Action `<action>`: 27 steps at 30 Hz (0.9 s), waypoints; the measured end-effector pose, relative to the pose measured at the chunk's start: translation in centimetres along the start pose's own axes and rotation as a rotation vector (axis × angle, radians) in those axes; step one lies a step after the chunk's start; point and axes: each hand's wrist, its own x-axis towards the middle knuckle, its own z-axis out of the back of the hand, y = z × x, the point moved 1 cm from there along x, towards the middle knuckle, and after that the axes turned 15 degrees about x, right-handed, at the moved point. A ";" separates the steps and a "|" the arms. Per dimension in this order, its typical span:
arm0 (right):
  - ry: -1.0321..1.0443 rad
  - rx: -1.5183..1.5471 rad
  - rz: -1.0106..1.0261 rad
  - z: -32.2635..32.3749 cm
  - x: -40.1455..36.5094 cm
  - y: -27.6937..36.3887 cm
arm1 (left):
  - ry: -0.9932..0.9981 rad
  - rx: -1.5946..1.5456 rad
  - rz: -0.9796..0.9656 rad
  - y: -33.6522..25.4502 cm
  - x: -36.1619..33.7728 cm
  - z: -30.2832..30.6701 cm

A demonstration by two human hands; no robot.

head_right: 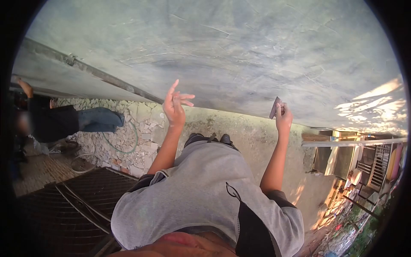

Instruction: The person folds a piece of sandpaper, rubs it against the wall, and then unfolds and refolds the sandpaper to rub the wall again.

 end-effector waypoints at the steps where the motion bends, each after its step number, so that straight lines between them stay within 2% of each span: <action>1: -0.086 0.062 0.001 1.8 0.8 -0.1 | -0.008 0.021 -0.006 -0.6 -0.1 -0.7; 2: -0.164 0.077 0.020 3.5 1.4 0.2 | -0.020 0.047 -0.014 -1.6 -0.2 -1.3; 4: -0.305 0.119 0.055 6.5 2.5 0.5 | -0.209 0.095 0.005 -3.5 -0.4 -3.1; 5: -0.368 0.146 0.069 7.9 2.8 0.2 | -0.168 0.087 0.005 -2.8 -0.7 -3.4; 7: -0.463 0.236 0.065 9.8 3.4 -0.6 | -0.295 0.197 -0.103 -1.1 -0.6 -3.3; 8: -0.523 0.331 0.079 10.7 3.6 -0.6 | -0.272 0.186 -0.108 -1.4 -0.5 -3.6; 11: -0.615 0.455 0.096 12.6 4.0 -0.4 | -0.322 0.097 -0.027 -0.9 -0.4 -3.6; 13: -0.630 0.457 0.104 13.7 4.4 -0.3 | -0.357 0.043 0.186 2.6 -0.5 -2.7; 17: -0.662 0.490 0.130 15.9 4.8 -0.4 | -0.305 0.054 0.192 2.1 -0.7 -2.9; 19: -0.790 0.470 0.181 16.7 5.4 -0.3 | -0.331 0.019 0.209 2.0 -0.5 -3.1; 20: -0.798 0.477 0.184 17.1 6.1 -0.2 | -0.328 0.017 0.198 1.0 -0.1 -3.7; 22: -0.968 0.499 0.326 17.8 6.9 0.2 | -0.432 -0.164 0.024 -1.5 0.1 -4.8; 25: -1.014 0.532 0.372 17.3 7.6 2.4 | -0.464 0.002 0.032 0.3 0.8 -3.9; 27: -0.971 0.560 0.395 16.4 7.7 3.6 | -0.450 -0.027 0.016 -0.2 0.9 -3.9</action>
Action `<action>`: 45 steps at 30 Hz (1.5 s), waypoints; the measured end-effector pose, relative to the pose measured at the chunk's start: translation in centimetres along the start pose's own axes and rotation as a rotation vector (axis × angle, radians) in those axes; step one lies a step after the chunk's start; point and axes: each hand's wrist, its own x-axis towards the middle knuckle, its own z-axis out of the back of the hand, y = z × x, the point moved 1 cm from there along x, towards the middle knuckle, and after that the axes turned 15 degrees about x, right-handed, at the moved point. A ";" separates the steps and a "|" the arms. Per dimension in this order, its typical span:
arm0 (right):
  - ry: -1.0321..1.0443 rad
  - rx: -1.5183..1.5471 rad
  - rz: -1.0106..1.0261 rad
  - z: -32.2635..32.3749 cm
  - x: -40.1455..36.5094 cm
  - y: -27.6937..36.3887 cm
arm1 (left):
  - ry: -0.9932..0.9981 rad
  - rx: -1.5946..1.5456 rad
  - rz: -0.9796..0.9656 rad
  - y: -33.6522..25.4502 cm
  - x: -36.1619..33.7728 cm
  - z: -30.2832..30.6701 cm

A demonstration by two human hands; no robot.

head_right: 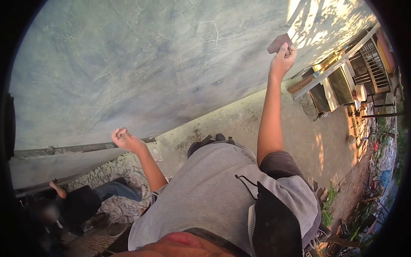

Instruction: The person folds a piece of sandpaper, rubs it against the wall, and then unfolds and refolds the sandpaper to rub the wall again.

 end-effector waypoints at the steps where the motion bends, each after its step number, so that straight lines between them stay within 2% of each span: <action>1: 0.038 0.061 -0.068 -0.6 -0.8 0.4 | 0.007 -0.020 -0.006 -0.2 0.2 0.4; 2: 0.082 0.124 -0.145 -1.3 -2.0 0.7 | -0.014 -0.007 -0.012 0.1 0.4 0.9; 4: 0.136 0.119 -0.234 -1.2 -3.9 0.1 | 0.173 -0.127 -0.120 1.0 0.7 1.5; 6: 0.300 0.063 -0.357 -0.7 -6.1 -0.9 | 0.163 -0.127 -0.113 0.5 0.4 1.7; 8: 0.364 0.033 -0.433 0.0 -8.5 -1.6 | 0.240 -0.137 -0.117 1.5 0.2 2.3; 12: 0.499 -0.076 -0.537 1.9 -11.9 -3.7 | 0.115 0.032 -0.039 1.9 -0.6 2.7; 14: 0.518 -0.080 -0.558 2.2 -12.5 -4.0 | 0.036 0.227 -0.184 1.4 -0.4 2.1; 21: 0.557 -0.103 -0.567 1.8 -12.3 -3.6 | 0.196 0.046 -0.007 0.0 -0.9 1.8; 23: 0.551 -0.109 -0.537 0.7 -12.5 -2.4 | 0.287 0.053 -0.182 0.0 -1.0 1.8; 24: 0.562 -0.104 -0.545 0.9 -12.6 -2.5 | 0.276 0.062 -0.182 0.0 -1.1 1.7; 26: 0.567 -0.104 -0.523 1.2 -12.3 -2.7 | 0.282 0.043 -0.331 -0.3 -1.6 1.1; 30: 0.560 -0.090 -0.558 1.7 -12.6 -2.4 | 0.249 0.031 -0.212 -2.7 -2.4 -0.2; 32: 0.567 -0.066 -0.589 1.8 -12.8 -2.3 | 0.208 0.294 -0.166 -3.5 -2.6 -0.2; 36: 0.608 -0.055 -0.598 2.5 -12.9 -2.8 | 0.181 0.342 -0.143 -3.6 -3.1 -0.1; 38: 0.600 -0.118 -0.604 2.6 -13.2 -2.8 | 0.214 0.290 -0.104 -4.2 -3.2 -0.2; 43: 0.665 -0.008 -0.687 2.8 -13.8 -3.9 | 0.285 0.131 -0.274 -2.8 -3.1 -0.1; 45: 0.701 -0.044 -0.686 2.5 -14.2 -4.2 | 0.405 -0.028 -0.221 -3.0 -3.5 -0.3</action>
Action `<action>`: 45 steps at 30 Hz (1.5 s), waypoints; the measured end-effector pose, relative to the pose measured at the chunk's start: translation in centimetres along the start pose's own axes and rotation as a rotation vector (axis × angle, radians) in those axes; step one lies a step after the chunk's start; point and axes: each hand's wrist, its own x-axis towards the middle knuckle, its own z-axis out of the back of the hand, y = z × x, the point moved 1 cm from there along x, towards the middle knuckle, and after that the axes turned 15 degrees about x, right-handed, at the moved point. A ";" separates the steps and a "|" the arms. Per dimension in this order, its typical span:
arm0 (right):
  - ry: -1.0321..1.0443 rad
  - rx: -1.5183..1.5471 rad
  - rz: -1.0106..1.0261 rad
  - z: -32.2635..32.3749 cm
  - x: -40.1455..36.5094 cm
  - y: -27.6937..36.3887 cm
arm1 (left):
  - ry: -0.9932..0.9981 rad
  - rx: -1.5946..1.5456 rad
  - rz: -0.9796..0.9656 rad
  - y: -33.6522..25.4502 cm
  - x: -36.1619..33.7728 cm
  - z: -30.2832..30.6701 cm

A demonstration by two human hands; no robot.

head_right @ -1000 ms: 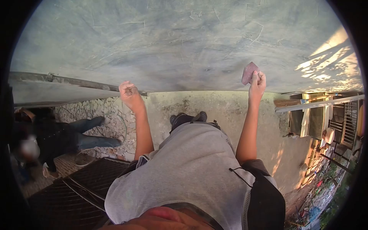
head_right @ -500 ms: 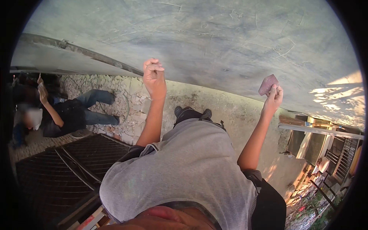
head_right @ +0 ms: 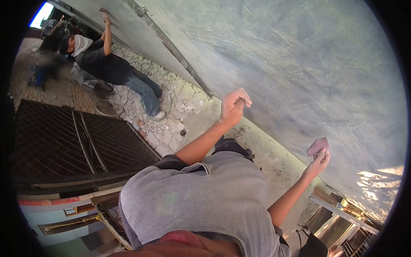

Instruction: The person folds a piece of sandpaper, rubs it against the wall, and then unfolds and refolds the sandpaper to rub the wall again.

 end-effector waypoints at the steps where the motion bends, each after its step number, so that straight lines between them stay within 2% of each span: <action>1: 0.011 0.007 0.001 -0.3 0.1 -0.4 | -0.009 0.007 -0.007 0.1 -0.1 0.1; 4: 0.023 -0.030 -0.014 -2.7 -1.4 0.2 | 0.061 0.089 -0.098 -0.6 -0.2 0.0; 6: 0.162 -0.022 -0.081 -4.5 -2.3 0.3 | 0.237 0.205 0.183 -2.1 -0.3 -0.4; 7: 0.162 -0.023 -0.079 -5.4 -3.0 0.7 | 0.237 0.203 0.182 -2.2 -0.8 -1.0; 9: 0.374 0.031 -0.158 -8.0 -4.6 1.8 | 0.261 0.174 0.165 -2.1 -1.8 -3.2; 10: 0.414 0.059 -0.194 -8.8 -5.3 2.2 | 0.256 0.176 0.161 -2.1 -2.4 -3.9; 12: 0.481 0.074 -0.221 -10.2 -6.1 2.6 | 0.456 0.120 0.305 -1.8 -3.4 -5.2; 13: 0.543 0.081 -0.255 -10.6 -6.4 2.7 | 0.446 0.127 0.302 -1.6 -3.9 -5.7; 14: 0.575 0.094 -0.266 -11.0 -6.6 2.7 | 0.526 -0.005 0.336 -1.4 -4.3 -6.1; 15: 0.589 0.099 -0.264 -11.3 -6.4 2.6 | 0.603 -0.138 0.365 -1.2 -4.4 -6.4; 18: 0.587 0.071 -0.270 -12.0 -6.1 2.6 | 0.663 -0.245 0.408 -0.9 -4.4 -6.8; 21: 0.563 -0.047 -0.250 -12.2 -5.9 3.1 | 0.635 -0.079 0.385 -1.0 -4.0 -6.6; 23: 0.623 -0.056 -0.314 -12.1 -5.7 3.5 | 0.657 -0.060 0.424 -1.1 -3.7 -6.3; 30: 0.601 0.128 -0.550 -12.1 -6.5 2.3 | 0.635 -0.119 0.522 -0.5 -4.2 -7.5; 34: 0.608 0.105 -0.644 -11.5 -7.0 1.4 | 0.704 -0.012 0.458 -1.2 -3.4 -7.7; 36: 0.619 0.101 -0.630 -11.2 -6.7 2.1 | 0.679 0.006 0.343 -1.2 -3.3 -7.8; 40: 0.611 0.109 -0.576 -11.0 -6.0 2.7 | 0.641 -0.036 0.393 -1.9 -3.1 -8.2; 42: 0.597 0.100 -0.590 -11.1 -5.8 3.5 | 0.648 0.013 0.344 -1.8 -2.9 -8.4; 45: 0.571 0.095 -0.569 -10.6 -5.7 3.0 | 0.688 0.055 0.395 -2.4 -2.6 -8.1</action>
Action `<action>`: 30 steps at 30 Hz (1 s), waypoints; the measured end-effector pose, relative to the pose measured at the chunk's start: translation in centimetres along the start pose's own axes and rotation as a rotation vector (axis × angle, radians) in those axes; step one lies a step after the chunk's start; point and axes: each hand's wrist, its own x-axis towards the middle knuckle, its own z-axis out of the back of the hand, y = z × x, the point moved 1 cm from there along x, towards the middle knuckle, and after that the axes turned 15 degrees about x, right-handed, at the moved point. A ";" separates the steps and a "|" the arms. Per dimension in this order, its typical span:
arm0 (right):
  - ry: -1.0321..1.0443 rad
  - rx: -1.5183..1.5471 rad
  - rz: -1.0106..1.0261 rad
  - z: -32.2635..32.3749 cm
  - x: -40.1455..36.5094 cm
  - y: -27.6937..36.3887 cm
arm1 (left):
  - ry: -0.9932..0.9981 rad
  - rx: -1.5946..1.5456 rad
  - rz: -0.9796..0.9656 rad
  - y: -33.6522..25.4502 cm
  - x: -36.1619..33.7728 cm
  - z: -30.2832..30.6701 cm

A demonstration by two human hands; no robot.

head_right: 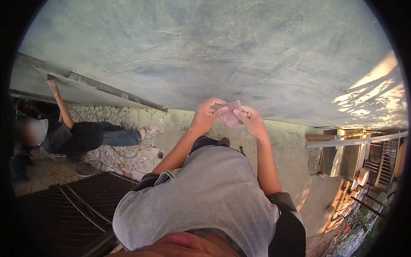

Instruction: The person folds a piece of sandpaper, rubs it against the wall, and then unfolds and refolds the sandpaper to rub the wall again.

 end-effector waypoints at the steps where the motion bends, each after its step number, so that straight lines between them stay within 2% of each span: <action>1: -0.002 -0.005 0.039 0.7 0.0 0.0 | 0.001 -0.012 0.002 0.0 0.1 -0.1; 2: -0.058 -0.011 0.052 1.3 -0.2 -0.1 | 0.017 -0.027 0.003 0.2 0.0 -0.2; 4: 0.047 -0.048 0.013 1.6 0.1 -0.1 | -0.005 -0.001 -0.039 1.3 0.1 -0.6; 5: 0.016 -0.041 0.023 1.7 0.1 0.2 | 0.027 -0.004 -0.047 1.3 0.1 -0.6; 8: 0.049 -0.057 -0.032 0.7 -0.2 1.0 | 0.001 -0.033 0.019 1.8 -0.2 0.1; 10: 0.093 -0.060 -0.057 0.3 -0.5 1.6 | -0.039 -0.195 0.089 3.2 0.0 0.2; 17: 0.289 0.013 -0.148 1.3 0.4 -2.6 | -0.068 -0.327 0.040 4.2 0.6 0.2; 19: 0.162 0.137 -0.123 0.8 0.1 -2.9 | -0.069 -0.378 0.022 4.4 0.9 0.0; 23: 0.060 0.269 -0.086 1.3 -0.4 -3.1 | -0.008 -0.364 0.059 5.0 1.2 -0.3; 25: -0.126 0.200 0.095 2.5 -1.0 -1.2 | -0.135 -0.285 0.078 3.4 1.1 -0.1; 26: -0.252 0.182 0.233 3.5 -1.8 0.6 | -0.137 -0.280 0.077 3.6 1.1 0.3; 27: -0.427 0.174 0.412 3.9 -3.4 3.7 | -0.149 -0.226 0.098 3.9 1.2 0.9; 30: -0.682 0.229 1.083 7.2 -11.4 14.7 | -0.166 -0.174 0.124 4.8 1.1 2.3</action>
